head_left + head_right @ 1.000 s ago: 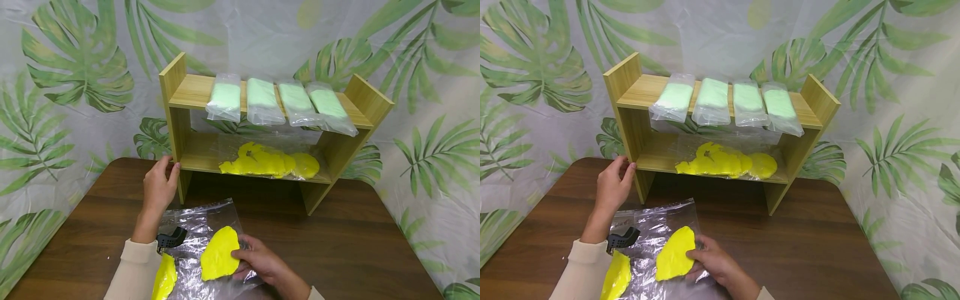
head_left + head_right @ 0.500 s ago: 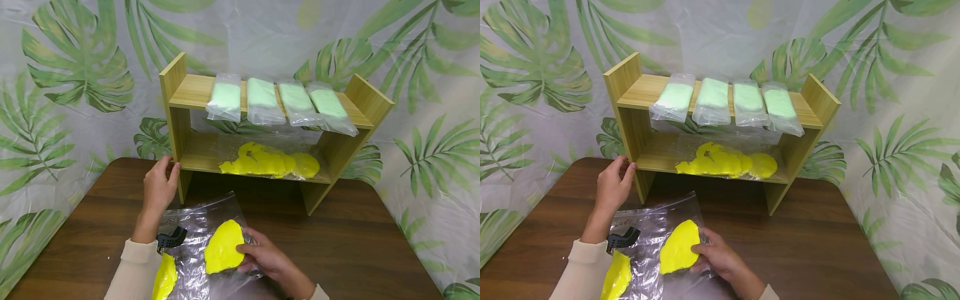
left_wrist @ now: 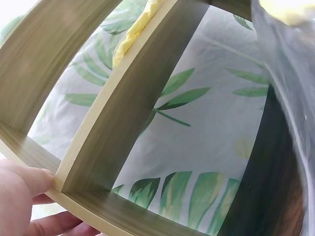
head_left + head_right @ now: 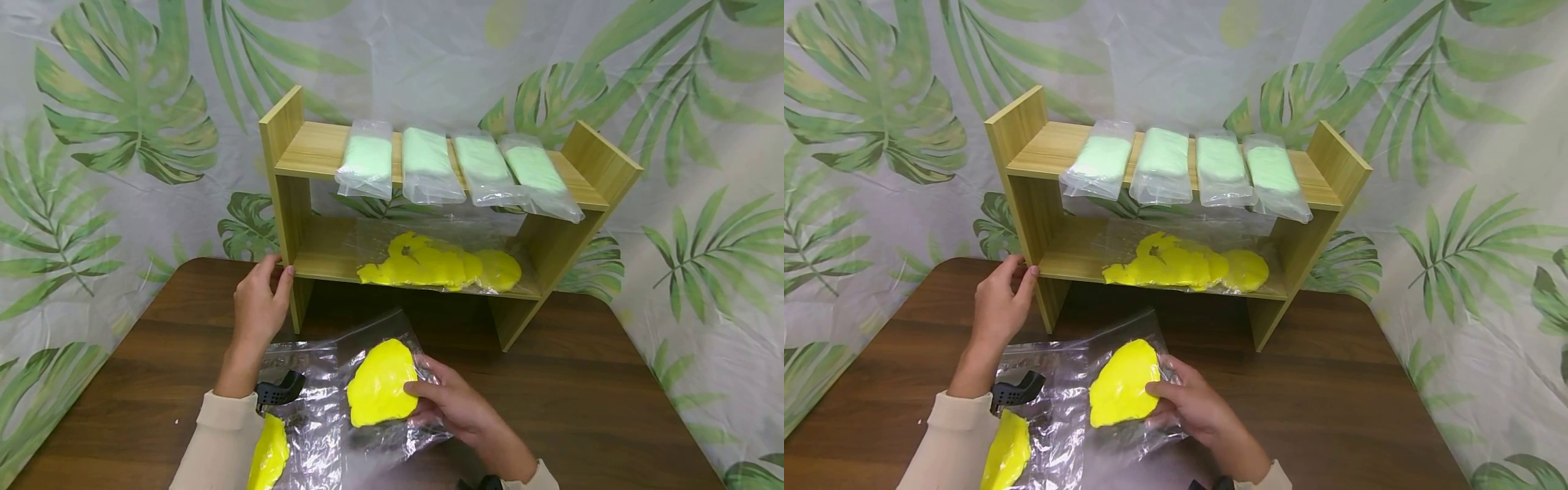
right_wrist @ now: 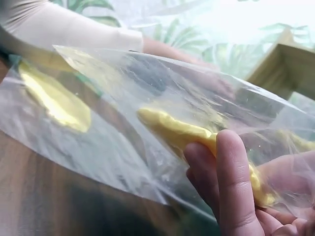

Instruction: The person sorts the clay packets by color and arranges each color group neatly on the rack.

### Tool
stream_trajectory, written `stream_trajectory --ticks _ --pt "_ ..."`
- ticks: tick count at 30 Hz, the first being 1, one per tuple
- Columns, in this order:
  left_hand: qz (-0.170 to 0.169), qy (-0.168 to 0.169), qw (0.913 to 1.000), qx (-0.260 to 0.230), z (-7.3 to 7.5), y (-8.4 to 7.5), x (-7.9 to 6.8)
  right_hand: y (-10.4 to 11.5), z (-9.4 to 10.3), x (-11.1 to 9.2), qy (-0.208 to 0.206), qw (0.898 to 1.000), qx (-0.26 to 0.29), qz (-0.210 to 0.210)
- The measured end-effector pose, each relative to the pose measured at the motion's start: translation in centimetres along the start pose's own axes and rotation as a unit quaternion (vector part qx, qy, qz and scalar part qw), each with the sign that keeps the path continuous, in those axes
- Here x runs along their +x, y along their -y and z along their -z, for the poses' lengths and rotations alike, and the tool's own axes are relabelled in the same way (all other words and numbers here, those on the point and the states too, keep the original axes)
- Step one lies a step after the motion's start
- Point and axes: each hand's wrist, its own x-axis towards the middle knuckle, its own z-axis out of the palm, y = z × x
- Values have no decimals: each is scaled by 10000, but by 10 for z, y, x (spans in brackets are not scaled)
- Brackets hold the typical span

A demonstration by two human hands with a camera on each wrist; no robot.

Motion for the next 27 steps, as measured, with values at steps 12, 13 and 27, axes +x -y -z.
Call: stream_trajectory --ticks 12,13,27 --pt "16 -10 10000 34 1 -1 0 24 5 -17 223 9994 37 253" --pt "27 -8 10000 35 1 -1 0 27 5 -19 264 9993 50 269" --pt "-5 -26 10000 62 1 -1 0 45 7 -40 981 9903 510 839"
